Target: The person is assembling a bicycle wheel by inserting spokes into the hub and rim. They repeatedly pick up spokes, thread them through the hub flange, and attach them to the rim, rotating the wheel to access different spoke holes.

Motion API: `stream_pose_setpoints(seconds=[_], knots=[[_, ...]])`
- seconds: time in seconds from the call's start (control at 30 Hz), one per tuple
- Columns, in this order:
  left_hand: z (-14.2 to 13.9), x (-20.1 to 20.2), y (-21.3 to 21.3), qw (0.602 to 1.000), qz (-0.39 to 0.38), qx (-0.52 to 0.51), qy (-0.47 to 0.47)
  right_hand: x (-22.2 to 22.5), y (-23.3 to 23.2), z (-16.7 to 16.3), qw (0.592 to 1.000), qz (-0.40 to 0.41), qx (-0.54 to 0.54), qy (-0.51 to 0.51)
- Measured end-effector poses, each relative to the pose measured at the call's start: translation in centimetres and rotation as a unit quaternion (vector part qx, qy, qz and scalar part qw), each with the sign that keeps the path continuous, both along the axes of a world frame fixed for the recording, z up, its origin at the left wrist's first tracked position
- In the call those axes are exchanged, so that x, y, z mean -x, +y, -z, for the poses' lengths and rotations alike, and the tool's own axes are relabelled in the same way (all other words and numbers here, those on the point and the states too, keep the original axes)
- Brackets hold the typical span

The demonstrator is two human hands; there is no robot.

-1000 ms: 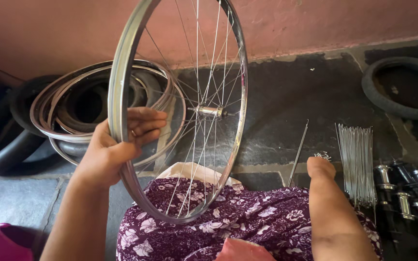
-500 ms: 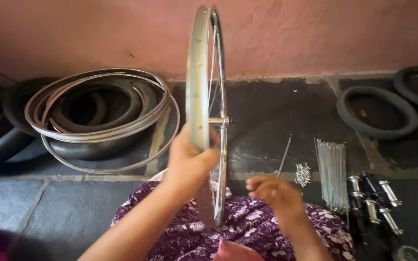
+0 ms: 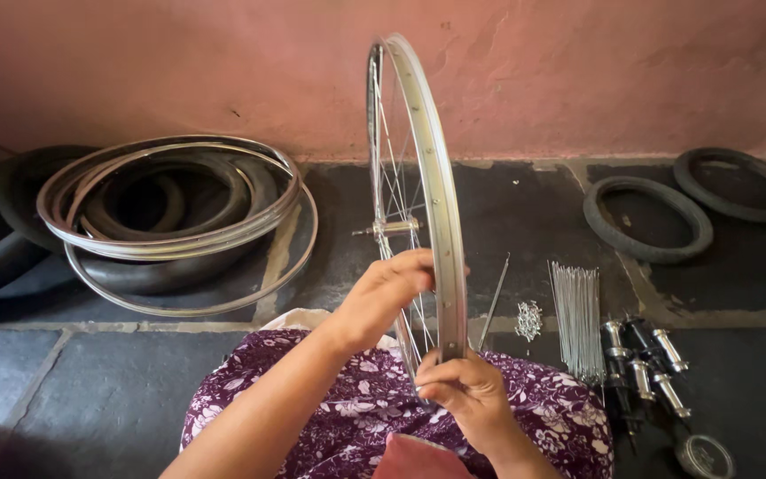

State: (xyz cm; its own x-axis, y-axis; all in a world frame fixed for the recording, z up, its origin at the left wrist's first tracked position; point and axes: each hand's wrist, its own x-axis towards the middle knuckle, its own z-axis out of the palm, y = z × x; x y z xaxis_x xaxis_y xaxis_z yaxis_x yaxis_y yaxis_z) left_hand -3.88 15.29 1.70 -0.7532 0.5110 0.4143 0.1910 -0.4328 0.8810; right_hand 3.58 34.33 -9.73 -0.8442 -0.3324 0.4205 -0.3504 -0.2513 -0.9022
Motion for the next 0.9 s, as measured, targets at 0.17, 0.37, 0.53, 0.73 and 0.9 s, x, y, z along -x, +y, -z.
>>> stream_pose_setpoints(seconds=[0.17,0.37,0.53,0.73,0.9], knots=[[1.9,3.2,0.6,0.996,-0.037,0.075,0.033,0.0,-0.2,-0.5,0.999,-0.001,-0.025,0.039],[4.5,5.9,1.7,0.980,-0.099,0.017,0.169,-0.1,0.2,-0.3,0.998,-0.019,-0.017,0.049],[5.1,5.7,2.1,0.997,0.030,-0.044,-0.059,-0.1,0.8,0.5,0.998,-0.024,-0.024,0.052],[5.2,4.0,1.0,0.997,0.032,-0.044,-0.047,-0.7,1.4,1.5,0.996,-0.081,-0.022,0.042],[5.3,4.9,1.5,0.995,0.033,-0.072,-0.053,-0.2,3.1,-0.8,0.999,0.005,-0.019,-0.028]])
